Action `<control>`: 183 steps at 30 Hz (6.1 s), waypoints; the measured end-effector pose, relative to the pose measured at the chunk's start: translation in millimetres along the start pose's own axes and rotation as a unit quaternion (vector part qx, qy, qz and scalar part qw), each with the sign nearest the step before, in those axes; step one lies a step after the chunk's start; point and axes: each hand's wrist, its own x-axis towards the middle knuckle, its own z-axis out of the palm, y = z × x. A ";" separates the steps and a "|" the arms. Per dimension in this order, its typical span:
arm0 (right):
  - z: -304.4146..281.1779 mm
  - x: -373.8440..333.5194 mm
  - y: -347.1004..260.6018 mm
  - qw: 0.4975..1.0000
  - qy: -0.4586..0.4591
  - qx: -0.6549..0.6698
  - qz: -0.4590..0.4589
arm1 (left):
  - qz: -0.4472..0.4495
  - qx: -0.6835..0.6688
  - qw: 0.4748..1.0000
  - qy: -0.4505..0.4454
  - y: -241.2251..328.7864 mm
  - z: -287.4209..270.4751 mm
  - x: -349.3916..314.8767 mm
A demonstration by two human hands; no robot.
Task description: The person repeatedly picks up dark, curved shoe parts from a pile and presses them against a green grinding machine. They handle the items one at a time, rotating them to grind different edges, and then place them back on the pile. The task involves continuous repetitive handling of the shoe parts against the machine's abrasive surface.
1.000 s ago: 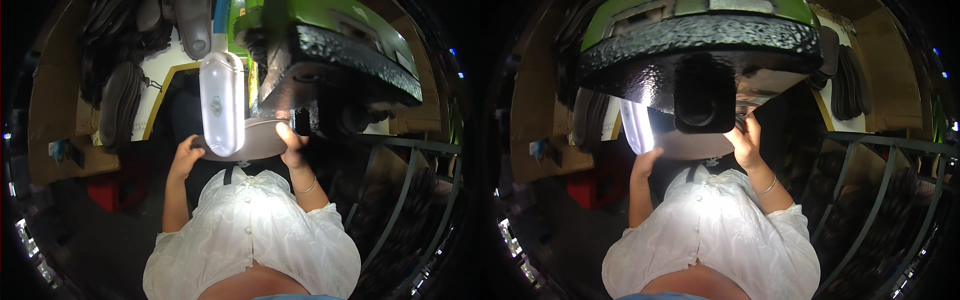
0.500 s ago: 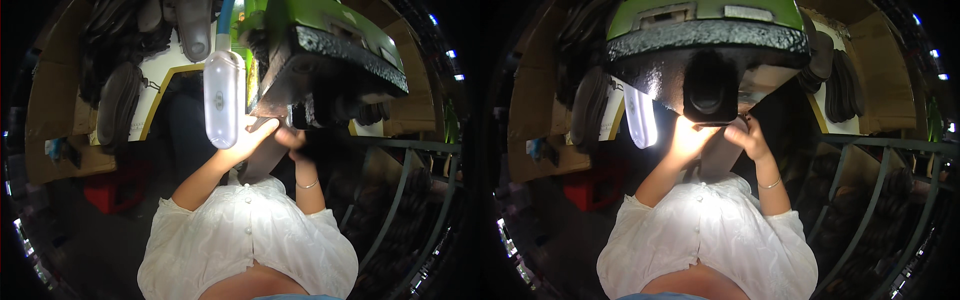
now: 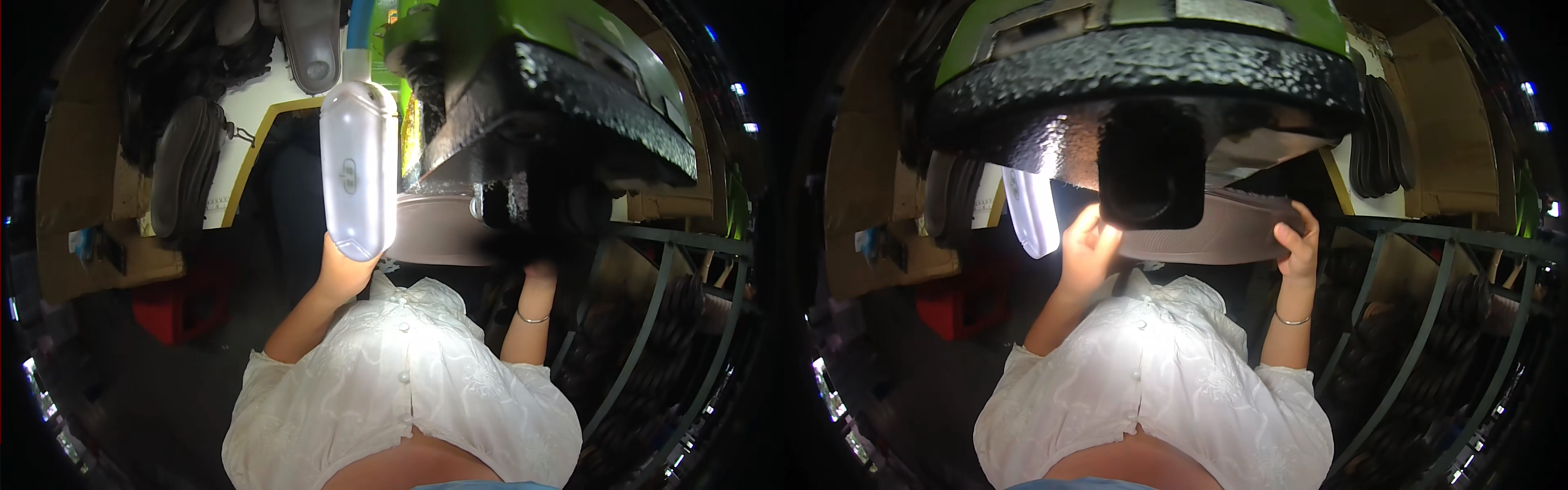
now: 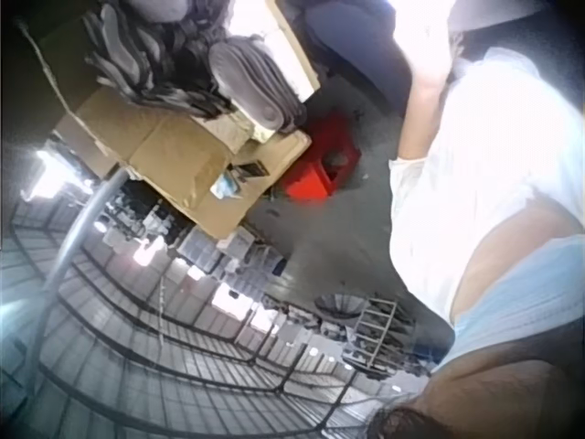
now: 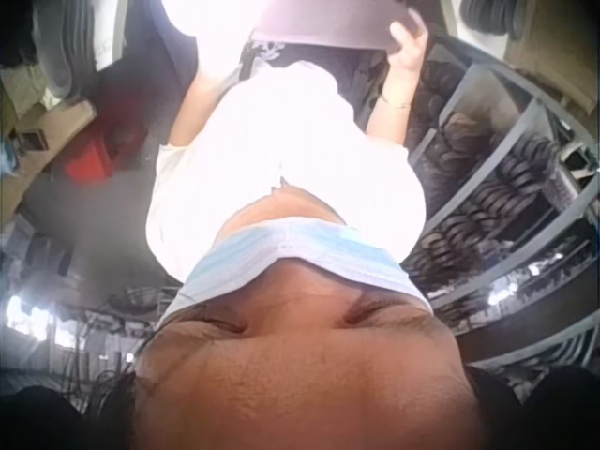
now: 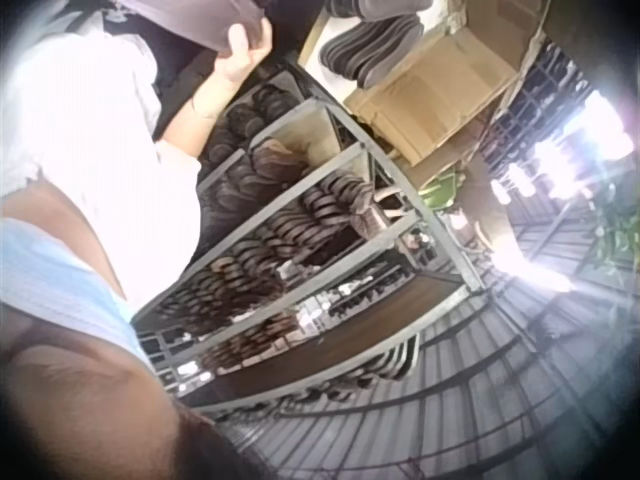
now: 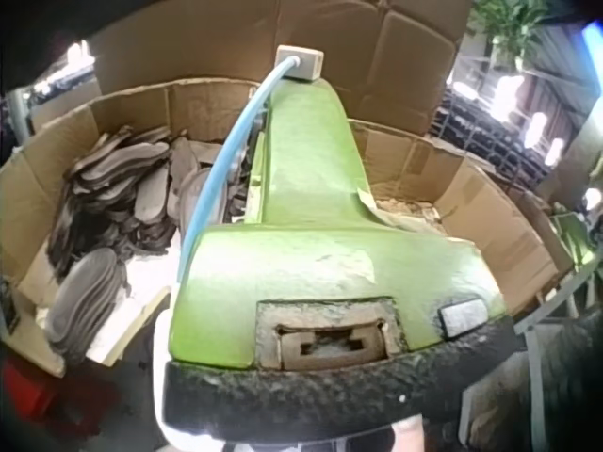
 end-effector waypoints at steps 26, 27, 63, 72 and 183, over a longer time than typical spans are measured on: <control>129.6 32.6 5.2 0.875 -0.217 -0.426 -0.076 | -0.148 0.289 0.898 -0.296 -49.6 -3.4 -31.4; 123.7 35.3 -5.9 0.904 -0.237 -0.349 -0.072 | -0.176 0.326 0.869 -0.328 -45.6 0.8 -23.4; 29.7 58.6 45.3 0.977 0.051 -0.193 0.075 | 0.250 0.222 0.884 0.328 0.2 -89.8 178.6; 74.9 -20.7 80.0 0.938 -0.210 -0.219 0.166 | 0.225 0.091 0.958 0.155 25.2 -8.0 -1.2; 11.0 79.4 -110.8 0.794 0.321 -0.326 -0.400 | -0.118 0.248 0.951 -0.140 -44.2 -20.1 12.8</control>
